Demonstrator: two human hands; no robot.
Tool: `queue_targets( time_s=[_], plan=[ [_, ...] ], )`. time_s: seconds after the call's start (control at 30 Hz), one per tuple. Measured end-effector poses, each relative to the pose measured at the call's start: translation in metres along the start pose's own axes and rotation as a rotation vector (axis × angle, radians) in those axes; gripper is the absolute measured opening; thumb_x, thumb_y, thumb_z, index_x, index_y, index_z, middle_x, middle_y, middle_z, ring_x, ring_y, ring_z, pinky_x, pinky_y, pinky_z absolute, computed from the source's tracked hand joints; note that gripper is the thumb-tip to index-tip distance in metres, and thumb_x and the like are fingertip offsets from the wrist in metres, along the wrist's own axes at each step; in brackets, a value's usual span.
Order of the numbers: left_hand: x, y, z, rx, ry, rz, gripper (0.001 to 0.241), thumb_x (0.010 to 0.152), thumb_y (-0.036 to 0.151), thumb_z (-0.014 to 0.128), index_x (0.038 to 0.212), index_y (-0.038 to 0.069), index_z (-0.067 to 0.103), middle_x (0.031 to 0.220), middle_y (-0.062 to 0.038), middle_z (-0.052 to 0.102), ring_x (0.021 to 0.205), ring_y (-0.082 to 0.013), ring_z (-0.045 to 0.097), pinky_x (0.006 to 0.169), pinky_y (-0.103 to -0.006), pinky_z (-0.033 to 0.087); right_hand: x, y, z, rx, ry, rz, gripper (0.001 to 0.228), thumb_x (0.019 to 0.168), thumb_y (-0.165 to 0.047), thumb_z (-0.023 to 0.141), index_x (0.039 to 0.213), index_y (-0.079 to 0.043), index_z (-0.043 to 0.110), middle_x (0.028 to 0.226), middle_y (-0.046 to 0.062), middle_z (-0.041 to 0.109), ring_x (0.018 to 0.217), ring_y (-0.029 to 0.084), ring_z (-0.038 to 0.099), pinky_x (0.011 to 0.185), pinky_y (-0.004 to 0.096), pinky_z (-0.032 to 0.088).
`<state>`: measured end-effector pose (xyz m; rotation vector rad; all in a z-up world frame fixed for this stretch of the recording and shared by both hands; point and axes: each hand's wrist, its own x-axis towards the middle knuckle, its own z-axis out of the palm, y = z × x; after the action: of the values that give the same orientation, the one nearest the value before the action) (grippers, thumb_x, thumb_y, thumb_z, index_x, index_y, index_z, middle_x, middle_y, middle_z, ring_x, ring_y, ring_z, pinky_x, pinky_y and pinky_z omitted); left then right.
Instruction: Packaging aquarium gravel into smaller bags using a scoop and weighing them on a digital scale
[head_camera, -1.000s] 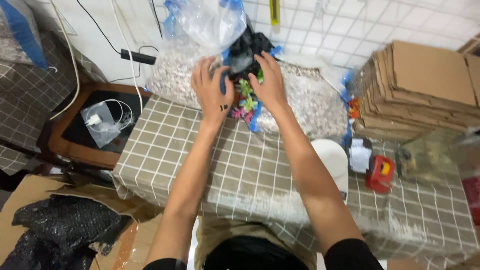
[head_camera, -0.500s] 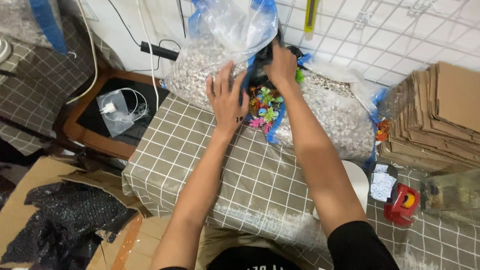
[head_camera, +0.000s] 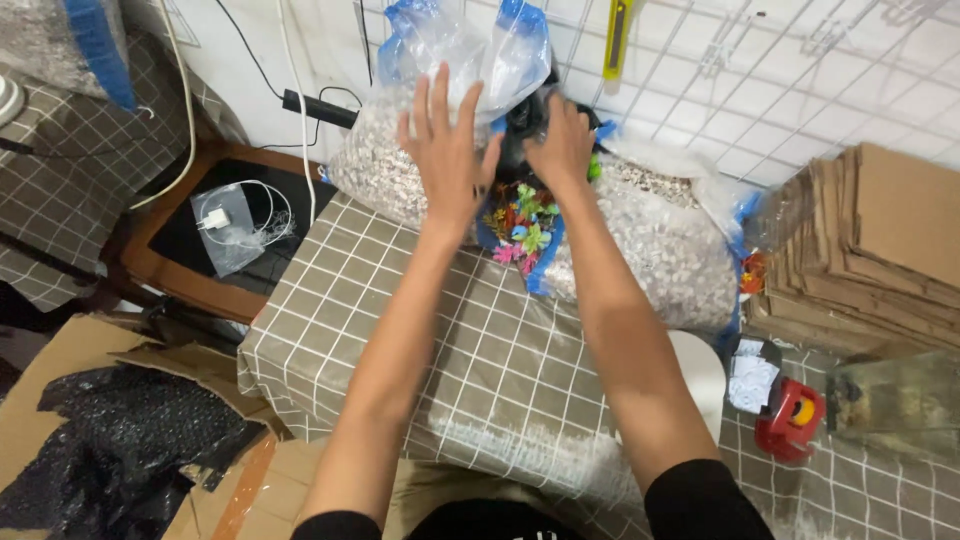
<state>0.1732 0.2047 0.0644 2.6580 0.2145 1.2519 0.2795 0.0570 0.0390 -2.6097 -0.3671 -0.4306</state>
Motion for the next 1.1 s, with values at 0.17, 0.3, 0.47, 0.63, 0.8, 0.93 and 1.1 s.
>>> queue_targets(
  time_s=[0.17, 0.3, 0.47, 0.63, 0.8, 0.93, 1.1],
  plan=[
    [0.041, -0.005, 0.027, -0.184, -0.261, 0.098, 0.072, 0.09, 0.05, 0.078, 0.146, 0.019, 0.044, 0.131, -0.013, 0.062, 0.116, -0.0338, 0.059, 0.095, -0.0494, 0.045, -0.013, -0.015, -0.017, 0.08, -0.111, 0.064, 0.09, 0.086, -0.026, 0.079, 0.158, -0.021, 0.025, 0.151, 0.016, 0.046, 0.131, 0.043, 0.044, 0.103, 0.062, 0.035],
    [0.045, -0.009, 0.027, -0.314, -0.237, 0.179, 0.038, 0.087, 0.023, 0.068, 0.123, 0.009, 0.066, 0.102, -0.014, 0.064, 0.089, -0.0385, 0.062, 0.07, -0.0492, 0.048, -0.015, -0.004, -0.005, 0.088, -0.027, 0.022, 0.08, 0.087, -0.032, 0.081, 0.154, -0.033, 0.036, 0.133, 0.016, 0.058, 0.118, 0.044, 0.055, 0.089, 0.058, 0.04],
    [0.04, 0.001, 0.022, -0.582, -0.087, -0.003, 0.01, 0.093, 0.012, 0.051, 0.099, 0.01, 0.059, 0.073, -0.003, 0.059, 0.055, -0.0166, 0.048, 0.041, -0.0281, 0.034, -0.003, 0.013, 0.023, 0.054, 0.033, 0.0, 0.062, 0.09, -0.03, 0.077, 0.145, -0.021, 0.05, 0.125, 0.015, 0.061, 0.11, 0.041, 0.057, 0.086, 0.052, 0.041],
    [0.041, 0.004, -0.002, -0.769, 0.149, -0.308, 0.026, 0.1, 0.031, 0.056, 0.09, 0.007, 0.051, 0.064, -0.008, 0.052, 0.057, -0.0206, 0.05, 0.054, -0.0407, 0.035, 0.003, 0.009, 0.022, 0.105, 0.096, -0.038, 0.053, 0.086, -0.006, 0.072, 0.135, -0.007, 0.056, 0.112, 0.019, 0.065, 0.103, 0.046, 0.06, 0.085, 0.053, 0.043],
    [0.031, 0.005, -0.007, -0.958, 0.34, -0.376, 0.016, 0.097, 0.023, 0.063, 0.101, 0.007, 0.062, 0.072, -0.002, 0.059, 0.06, -0.0127, 0.053, 0.053, -0.03, 0.04, 0.0, -0.001, 0.013, 0.28, 0.251, -0.092, 0.036, 0.075, 0.016, 0.063, 0.105, -0.002, 0.057, 0.085, 0.018, 0.068, 0.076, 0.037, 0.066, 0.065, 0.052, 0.047],
    [0.025, 0.002, -0.004, -1.013, 0.433, -0.381, 0.023, 0.098, 0.024, 0.063, 0.112, 0.006, 0.065, 0.092, -0.007, 0.068, 0.085, -0.0197, 0.065, 0.076, -0.0337, 0.051, -0.005, -0.005, 0.005, 0.352, 0.333, -0.147, 0.033, 0.074, 0.017, 0.057, 0.099, -0.003, 0.052, 0.082, 0.019, 0.064, 0.074, 0.04, 0.062, 0.061, 0.051, 0.043],
    [0.022, -0.002, -0.001, -1.066, 0.477, -0.401, 0.024, 0.099, 0.025, 0.063, 0.114, 0.006, 0.065, 0.094, -0.006, 0.071, 0.087, -0.0166, 0.068, 0.075, -0.031, 0.054, -0.007, -0.01, -0.003, 0.372, 0.364, -0.188, 0.035, 0.076, 0.019, 0.063, 0.096, -0.006, 0.048, 0.083, 0.012, 0.058, 0.072, 0.025, 0.051, 0.057, 0.043, 0.038]
  ],
)
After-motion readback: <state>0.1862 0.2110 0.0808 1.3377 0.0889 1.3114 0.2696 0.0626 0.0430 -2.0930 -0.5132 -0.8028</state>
